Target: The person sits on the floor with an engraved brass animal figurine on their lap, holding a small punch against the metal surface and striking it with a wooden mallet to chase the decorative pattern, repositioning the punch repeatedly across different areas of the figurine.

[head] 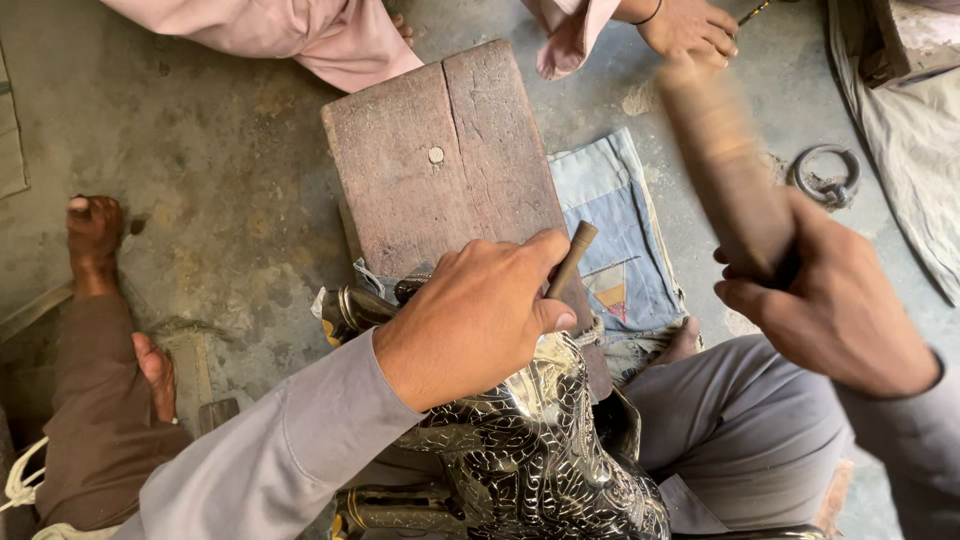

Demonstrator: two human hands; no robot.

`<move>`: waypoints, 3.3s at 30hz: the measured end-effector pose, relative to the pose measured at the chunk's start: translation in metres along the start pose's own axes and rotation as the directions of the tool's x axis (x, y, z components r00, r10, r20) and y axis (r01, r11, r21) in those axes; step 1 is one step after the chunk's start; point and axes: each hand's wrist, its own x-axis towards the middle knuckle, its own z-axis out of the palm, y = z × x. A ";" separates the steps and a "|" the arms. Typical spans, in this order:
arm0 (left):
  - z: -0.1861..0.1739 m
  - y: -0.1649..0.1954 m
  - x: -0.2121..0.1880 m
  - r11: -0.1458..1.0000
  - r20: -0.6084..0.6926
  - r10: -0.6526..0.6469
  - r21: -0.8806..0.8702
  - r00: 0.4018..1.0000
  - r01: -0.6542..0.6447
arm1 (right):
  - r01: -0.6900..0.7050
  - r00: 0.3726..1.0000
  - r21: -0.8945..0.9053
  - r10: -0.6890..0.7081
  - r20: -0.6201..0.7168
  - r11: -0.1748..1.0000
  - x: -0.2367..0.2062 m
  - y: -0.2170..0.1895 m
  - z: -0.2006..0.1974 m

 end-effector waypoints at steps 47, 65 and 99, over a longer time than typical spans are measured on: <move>-0.001 -0.006 0.015 0.999 0.076 -0.052 0.002 0.996 0.052 | -0.178 0.984 0.214 0.176 0.028 0.961 -0.011 0.009 0.034; 0.011 -0.005 -0.030 0.938 -0.335 -0.271 -0.304 0.902 0.169 | 0.458 0.888 -0.523 -0.404 0.221 0.719 0.101 -0.099 -0.035; -0.006 -0.023 -0.017 0.954 -0.154 -0.100 -0.297 0.983 0.050 | -0.056 0.986 -0.289 0.099 0.137 0.956 -0.004 -0.015 -0.001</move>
